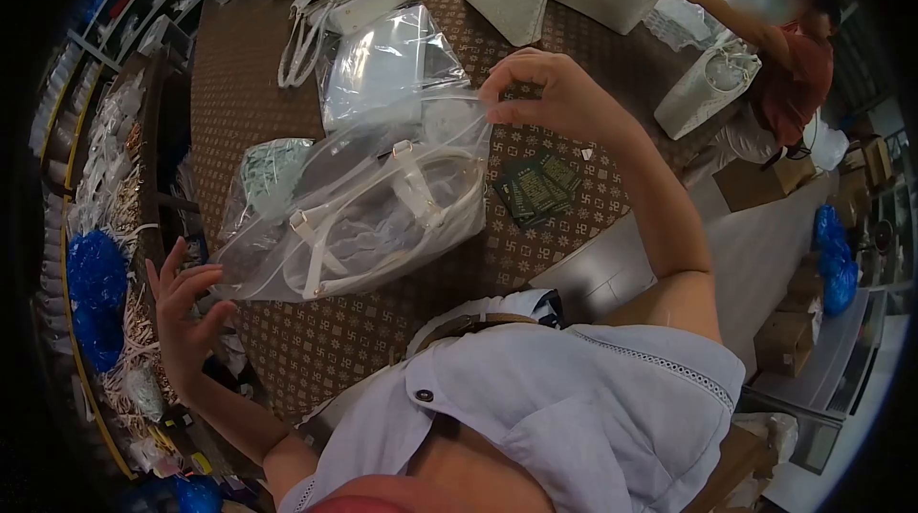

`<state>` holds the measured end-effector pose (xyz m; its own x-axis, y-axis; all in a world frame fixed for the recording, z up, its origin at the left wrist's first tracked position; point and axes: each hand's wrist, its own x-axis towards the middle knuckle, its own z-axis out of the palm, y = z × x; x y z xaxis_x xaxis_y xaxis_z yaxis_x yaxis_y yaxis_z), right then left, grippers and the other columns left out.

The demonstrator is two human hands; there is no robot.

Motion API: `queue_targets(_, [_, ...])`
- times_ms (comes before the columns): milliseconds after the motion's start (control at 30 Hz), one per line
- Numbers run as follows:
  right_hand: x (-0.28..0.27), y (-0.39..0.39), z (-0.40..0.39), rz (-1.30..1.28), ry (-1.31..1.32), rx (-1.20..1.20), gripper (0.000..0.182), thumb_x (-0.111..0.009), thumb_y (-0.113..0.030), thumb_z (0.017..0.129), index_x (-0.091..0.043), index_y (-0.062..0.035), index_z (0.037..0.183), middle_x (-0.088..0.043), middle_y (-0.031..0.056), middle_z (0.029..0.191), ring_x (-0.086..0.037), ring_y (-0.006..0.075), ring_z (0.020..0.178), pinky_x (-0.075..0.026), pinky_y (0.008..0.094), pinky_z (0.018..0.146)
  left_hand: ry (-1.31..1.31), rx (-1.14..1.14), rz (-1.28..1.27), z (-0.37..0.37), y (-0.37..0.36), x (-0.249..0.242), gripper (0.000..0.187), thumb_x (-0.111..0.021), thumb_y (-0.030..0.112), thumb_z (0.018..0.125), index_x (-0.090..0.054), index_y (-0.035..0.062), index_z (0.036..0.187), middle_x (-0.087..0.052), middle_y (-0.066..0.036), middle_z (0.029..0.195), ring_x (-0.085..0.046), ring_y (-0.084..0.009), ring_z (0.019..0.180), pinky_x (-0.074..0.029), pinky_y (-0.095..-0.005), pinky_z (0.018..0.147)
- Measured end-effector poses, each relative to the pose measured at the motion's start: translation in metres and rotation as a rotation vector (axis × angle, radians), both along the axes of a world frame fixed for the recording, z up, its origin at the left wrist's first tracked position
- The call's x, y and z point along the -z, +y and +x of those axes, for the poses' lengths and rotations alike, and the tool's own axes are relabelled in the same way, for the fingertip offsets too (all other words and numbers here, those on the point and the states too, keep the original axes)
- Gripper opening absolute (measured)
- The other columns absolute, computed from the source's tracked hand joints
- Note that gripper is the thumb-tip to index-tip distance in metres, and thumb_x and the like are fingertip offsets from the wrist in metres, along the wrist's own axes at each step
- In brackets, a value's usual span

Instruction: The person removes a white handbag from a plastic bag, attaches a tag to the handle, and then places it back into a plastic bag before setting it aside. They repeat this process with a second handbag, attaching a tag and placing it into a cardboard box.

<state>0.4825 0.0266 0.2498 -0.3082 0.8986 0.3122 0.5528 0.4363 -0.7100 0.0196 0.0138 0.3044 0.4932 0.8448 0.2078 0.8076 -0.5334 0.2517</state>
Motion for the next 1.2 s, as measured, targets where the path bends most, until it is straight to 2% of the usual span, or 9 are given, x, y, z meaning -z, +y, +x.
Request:
queue_targets(133, [0.007,0.004,-0.005,0.030,0.019,0.030,0.013,-0.073,-0.010,0.074,-0.064,-0.0044,0.082,-0.063,0.0027,0.090,-0.057,0.0174,0.094,-0.043,0.0315,0.086,0.053,-0.103,-0.041,-0.003,-0.001,0.000,0.025,-0.076,0.024,0.064,-0.070,0.0129,0.086,-0.067,0.000,0.092,-0.043,-0.0276,0.123,0.001,-0.0544,0.110])
queue_targets(200, [0.011,0.005,-0.008,0.155,-0.019,0.081,0.012,-0.069,-0.014,0.078,-0.063,-0.0033,0.080,-0.063,0.0027,0.080,-0.057,0.0147,0.081,-0.045,0.0284,0.073,0.084,-0.152,-0.037,-0.001,-0.003,0.006,0.021,-0.076,0.022,0.065,-0.069,0.0120,0.082,-0.067,0.000,0.089,-0.044,-0.0277,0.121,0.001,-0.0536,0.110])
queue_targets(467, [0.021,0.006,-0.007,0.126,0.090,0.074,0.011,-0.068,-0.014,0.079,-0.063,-0.0038,0.079,-0.061,0.0026,0.079,-0.055,0.0143,0.079,-0.044,0.0272,0.072,0.249,-0.219,-0.063,0.016,-0.002,-0.009,0.015,-0.072,0.018,0.067,-0.063,0.0088,0.074,-0.064,-0.001,0.079,-0.049,-0.0273,0.110,0.000,-0.0507,0.111])
queue_targets(533, [0.027,0.004,-0.007,0.124,0.099,0.081,0.011,-0.069,-0.014,0.079,-0.063,-0.0037,0.079,-0.061,0.0024,0.079,-0.055,0.0139,0.079,-0.044,0.0269,0.073,0.243,-0.243,0.038,0.025,0.001,-0.015,0.023,-0.073,0.021,0.068,-0.065,0.0110,0.088,-0.064,-0.002,0.092,-0.049,-0.0265,0.112,-0.003,-0.0504,0.111])
queue_targets(600, [0.032,0.005,-0.007,0.042,0.265,0.061,0.010,-0.068,-0.012,0.079,-0.062,-0.0032,0.080,-0.061,0.0020,0.081,-0.054,0.0127,0.080,-0.044,0.0264,0.073,0.154,-0.001,0.294,0.063,0.004,-0.019,0.037,-0.072,0.026,0.070,-0.062,0.0105,0.102,-0.062,-0.004,0.105,-0.048,-0.0265,0.115,-0.006,-0.0522,0.110])
queue_targets(667, [0.035,0.003,-0.014,0.063,0.286,0.033,0.010,-0.067,-0.011,0.079,-0.062,-0.0031,0.080,-0.061,0.0018,0.082,-0.054,0.0122,0.081,-0.043,0.0264,0.074,-0.008,0.129,0.304,0.127,0.004,-0.009,0.043,-0.069,0.029,0.073,-0.060,0.0077,0.109,-0.060,-0.006,0.113,-0.047,-0.0278,0.119,-0.010,-0.0542,0.109])
queue_targets(800, [0.037,0.000,-0.016,0.159,0.247,-0.010,0.009,-0.066,-0.009,0.078,-0.061,-0.0031,0.080,-0.061,0.0031,0.083,-0.055,0.0142,0.085,-0.043,0.0280,0.077,-0.199,0.319,0.301,0.229,0.016,0.038,0.028,-0.066,0.023,0.076,-0.063,0.0086,0.099,-0.063,-0.006,0.096,-0.056,-0.0244,0.100,-0.015,-0.0546,0.106])
queue_targets(1000, [0.036,-0.007,-0.015,0.239,0.213,0.022,0.010,-0.067,-0.010,0.077,-0.061,-0.0034,0.081,-0.061,0.0055,0.082,-0.056,0.0198,0.085,-0.044,0.0308,0.077,-0.270,0.342,0.189,0.251,0.034,0.050,0.009,-0.065,0.019,0.076,-0.065,0.0101,0.079,-0.062,-0.002,0.076,-0.058,-0.0215,0.082,-0.025,-0.0531,0.101])
queue_targets(1200, [0.033,-0.005,-0.017,0.243,0.244,-0.036,0.011,-0.068,-0.011,0.076,-0.061,-0.0035,0.081,-0.062,0.0056,0.081,-0.057,0.0208,0.082,-0.045,0.0319,0.074,-0.288,0.334,0.152,0.252,0.036,0.050,0.007,-0.065,0.017,0.077,-0.065,0.0106,0.078,-0.062,0.000,0.075,-0.058,-0.0190,0.082,-0.027,-0.0471,0.102])
